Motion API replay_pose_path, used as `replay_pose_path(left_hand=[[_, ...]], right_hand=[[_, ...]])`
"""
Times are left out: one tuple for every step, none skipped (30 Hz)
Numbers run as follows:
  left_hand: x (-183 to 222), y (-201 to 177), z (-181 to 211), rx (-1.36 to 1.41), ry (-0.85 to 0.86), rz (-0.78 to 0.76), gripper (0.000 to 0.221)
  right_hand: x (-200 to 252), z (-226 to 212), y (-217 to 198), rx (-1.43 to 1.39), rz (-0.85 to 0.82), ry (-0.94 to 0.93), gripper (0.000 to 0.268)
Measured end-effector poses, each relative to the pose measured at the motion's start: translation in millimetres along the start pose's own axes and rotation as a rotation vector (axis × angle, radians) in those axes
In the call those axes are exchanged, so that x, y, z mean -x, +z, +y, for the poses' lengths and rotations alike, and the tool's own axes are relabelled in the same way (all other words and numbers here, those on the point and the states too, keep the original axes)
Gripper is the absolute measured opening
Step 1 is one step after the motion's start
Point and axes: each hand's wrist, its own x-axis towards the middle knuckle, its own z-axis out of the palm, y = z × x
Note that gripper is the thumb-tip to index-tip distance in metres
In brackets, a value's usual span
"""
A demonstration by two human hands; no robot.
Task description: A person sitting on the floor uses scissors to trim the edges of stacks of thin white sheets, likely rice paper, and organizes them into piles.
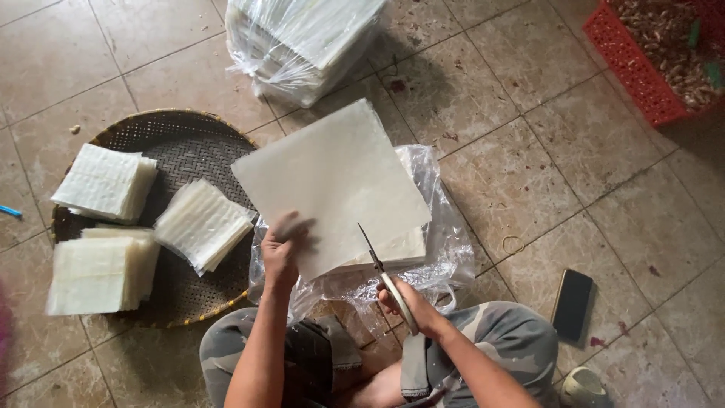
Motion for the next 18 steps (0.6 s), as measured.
replay_pose_path(left_hand=[[-1, -1, -2, 0.021, 0.013, 0.002, 0.046], [-1, -3, -4, 0.042, 0.028, 0.006, 0.048], [0, 0, -1, 0.043, 0.03, 0.007, 0.048], [0, 2, 2, 0.044, 0.038, 0.013, 0.047], [1, 4, 5, 0.045, 0.046, 0.019, 0.046], [2, 3, 4, 0.046, 0.046, 0.02, 0.046], [3, 2, 3, 0.022, 0.042, 0.012, 0.047], [4, 2, 2, -0.003, 0.036, 0.001, 0.047], [3, 1, -1, -0.003, 0.035, -0.001, 0.047], [3, 0, -4, 0.003, 0.034, -0.005, 0.047], [3, -1, -7, 0.01, 0.034, -0.009, 0.048], [3, 1, -5, 0.01, 0.033, -0.01, 0.048], [4, 3, -3, 0.017, 0.028, -0.006, 0.047], [5, 6, 0, 0.025, 0.024, -0.002, 0.047], [4, 5, 0, 0.025, 0.024, -0.002, 0.047], [4, 4, 1, 0.013, 0.023, -0.005, 0.045], [4, 3, 1, 0.0, 0.023, -0.009, 0.043], [3, 1, 0, 0.001, 0.024, -0.007, 0.043]], right_hand=[[1, -2, 1, 0.053, 0.003, -0.003, 0.052], [2, -5, 1, 0.108, 0.002, -0.006, 0.062], [0, -1, 0, 0.109, 0.001, -0.007, 0.062], [-2, 4, -2, 0.068, -0.026, -0.016, 0.047], [-4, 8, -4, 0.026, -0.053, -0.025, 0.035], [-3, 5, -1, 0.027, -0.053, -0.024, 0.035], [-2, 2, 1, 0.008, -0.039, -0.012, 0.034], [-1, -2, 3, -0.013, -0.023, 0.0, 0.033], [0, -6, 4, -0.013, -0.022, -0.001, 0.033], [2, -9, 5, -0.004, -0.018, 0.001, 0.041], [4, -13, 7, 0.005, -0.013, 0.003, 0.052], [4, -13, 6, 0.005, -0.013, 0.003, 0.052], [5, -12, 6, 0.029, 0.013, 0.027, 0.038], [5, -12, 5, 0.053, 0.038, 0.052, 0.033], [3, -8, 4, 0.054, 0.038, 0.052, 0.033], [2, -3, 2, 0.097, 0.052, 0.03, 0.033], [0, 1, 1, 0.141, 0.066, 0.009, 0.033], [2, -2, 3, 0.143, 0.065, 0.009, 0.033]])
